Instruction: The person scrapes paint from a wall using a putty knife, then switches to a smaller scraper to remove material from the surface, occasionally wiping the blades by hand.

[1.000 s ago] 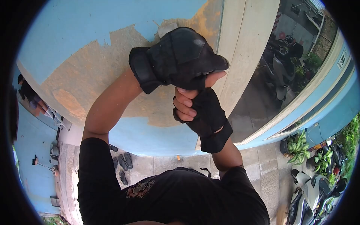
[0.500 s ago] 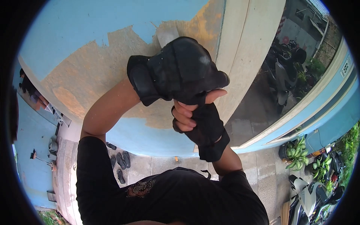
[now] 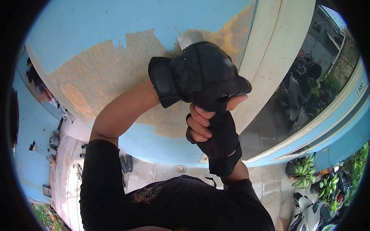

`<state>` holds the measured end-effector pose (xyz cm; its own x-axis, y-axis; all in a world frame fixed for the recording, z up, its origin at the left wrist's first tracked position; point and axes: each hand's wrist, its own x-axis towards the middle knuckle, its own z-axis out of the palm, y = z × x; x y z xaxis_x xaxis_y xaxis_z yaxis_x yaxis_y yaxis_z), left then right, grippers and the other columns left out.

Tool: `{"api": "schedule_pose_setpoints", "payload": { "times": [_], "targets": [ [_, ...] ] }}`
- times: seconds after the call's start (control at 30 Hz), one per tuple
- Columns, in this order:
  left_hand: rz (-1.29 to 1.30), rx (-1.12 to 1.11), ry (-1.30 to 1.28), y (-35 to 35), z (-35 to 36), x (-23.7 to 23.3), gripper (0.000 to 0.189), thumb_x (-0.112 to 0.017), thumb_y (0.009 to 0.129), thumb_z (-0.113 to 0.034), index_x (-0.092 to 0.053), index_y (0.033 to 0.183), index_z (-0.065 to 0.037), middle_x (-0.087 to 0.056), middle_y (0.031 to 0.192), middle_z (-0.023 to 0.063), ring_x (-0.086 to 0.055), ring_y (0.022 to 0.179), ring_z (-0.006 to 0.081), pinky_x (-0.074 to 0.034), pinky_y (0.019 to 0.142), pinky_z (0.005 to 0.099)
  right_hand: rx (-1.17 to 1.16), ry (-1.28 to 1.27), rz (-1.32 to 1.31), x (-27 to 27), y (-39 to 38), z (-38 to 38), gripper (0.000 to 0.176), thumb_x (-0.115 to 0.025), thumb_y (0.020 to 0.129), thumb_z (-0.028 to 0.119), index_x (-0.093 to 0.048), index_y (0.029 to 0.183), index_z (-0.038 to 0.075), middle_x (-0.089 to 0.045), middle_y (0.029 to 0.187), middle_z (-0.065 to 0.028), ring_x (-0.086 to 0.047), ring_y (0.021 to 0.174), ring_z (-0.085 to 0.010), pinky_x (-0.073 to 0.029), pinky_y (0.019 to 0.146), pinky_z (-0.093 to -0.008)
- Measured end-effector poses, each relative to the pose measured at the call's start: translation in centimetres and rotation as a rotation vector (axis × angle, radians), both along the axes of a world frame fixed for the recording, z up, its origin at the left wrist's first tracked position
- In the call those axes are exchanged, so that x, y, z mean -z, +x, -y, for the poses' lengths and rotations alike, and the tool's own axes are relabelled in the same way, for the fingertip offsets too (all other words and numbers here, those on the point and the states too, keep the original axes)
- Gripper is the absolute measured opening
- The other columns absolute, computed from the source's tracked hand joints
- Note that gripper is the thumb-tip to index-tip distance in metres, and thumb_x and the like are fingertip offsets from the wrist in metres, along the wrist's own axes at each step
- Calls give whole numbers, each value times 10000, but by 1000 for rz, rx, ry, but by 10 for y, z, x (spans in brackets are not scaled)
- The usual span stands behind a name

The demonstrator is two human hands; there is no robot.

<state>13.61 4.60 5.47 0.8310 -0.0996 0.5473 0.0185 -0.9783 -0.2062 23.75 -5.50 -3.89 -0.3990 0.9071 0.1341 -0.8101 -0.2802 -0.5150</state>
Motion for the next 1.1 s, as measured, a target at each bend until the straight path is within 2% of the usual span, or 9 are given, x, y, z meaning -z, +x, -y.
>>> {"api": "schedule_pose_setpoints", "payload": {
  "times": [0.07, 0.13, 0.33, 0.57, 0.77, 0.83, 0.87, 0.97, 1.1],
  "targets": [
    [11, -20, -20, -1, 1, -3, 172, -679, 734, -325, -727, 849, -207, -637, 649, 66, -637, 577, 249, -502, 565, 345, -2, 27, 2, -7, 0, 3, 268, -513, 986, 140, -412, 738, 118, -379, 617, 30, -338, 438, -63, -282, 389, -217],
    [134, 113, 112, -4, 5, 2, 199, -688, 718, -318, -731, 874, -203, -643, 657, 63, -637, 585, 253, -503, 565, 349, 58, 38, 151, -9, -3, 14, 260, -528, 982, 143, -415, 749, 114, -380, 616, 33, -340, 440, -58, -289, 397, -218],
    [81, 193, 68, -11, 0, -9, 194, -680, 746, -296, -751, 892, -191, -668, 688, 56, -654, 621, 262, -517, 573, 365, 154, 115, 135, -5, -19, 9, 229, -549, 972, 134, -418, 785, 108, -371, 611, 38, -334, 435, -53, -288, 399, -220],
    [150, 136, 54, -7, 1, 1, 201, -686, 739, -279, -758, 902, -187, -681, 712, 64, -663, 635, 259, -518, 568, 371, 103, 56, 110, -8, -12, 13, 216, -550, 969, 125, -423, 796, 100, -376, 614, 42, -339, 435, -55, -276, 396, -218],
    [90, 100, 33, -10, 2, -2, 166, -690, 755, -272, -755, 869, -171, -680, 700, 63, -660, 623, 257, -518, 561, 369, 60, 10, 101, -5, -13, 12, 195, -529, 974, 117, -432, 805, 108, -382, 622, 38, -330, 437, -50, -269, 398, -216],
    [37, 80, -2, -10, -5, -13, 158, -693, 742, -265, -751, 849, -165, -666, 672, 72, -650, 598, 259, -517, 562, 370, 124, 187, 76, -10, -21, -3, 197, -538, 969, 126, -432, 803, 108, -383, 625, 41, -331, 440, -48, -269, 399, -215],
    [157, 116, 57, -10, -1, -9, 152, -695, 740, -269, -750, 834, -163, -649, 641, 79, -641, 581, 260, -513, 554, 364, 114, 181, 73, -7, -22, -2, 187, -553, 960, 126, -439, 813, 104, -383, 628, 44, -333, 444, -49, -271, 395, -218],
    [18, 79, 7, -14, 13, -3, 163, -697, 734, -279, -753, 836, -165, -640, 624, 78, -635, 571, 264, -510, 550, 359, 96, 69, 162, -2, -16, 17, 193, -546, 963, 119, -432, 808, 104, -386, 631, 44, -333, 442, -50, -271, 389, -215],
    [135, 118, 15, -12, 6, -3, 171, -687, 719, -260, -766, 843, -174, -657, 647, 71, -639, 576, 265, -505, 546, 365, 79, 101, 33, -2, -20, 6, 212, -534, 969, 122, -419, 792, 106, -386, 625, 39, -337, 437, -51, -272, 387, -205]
  ]
}}
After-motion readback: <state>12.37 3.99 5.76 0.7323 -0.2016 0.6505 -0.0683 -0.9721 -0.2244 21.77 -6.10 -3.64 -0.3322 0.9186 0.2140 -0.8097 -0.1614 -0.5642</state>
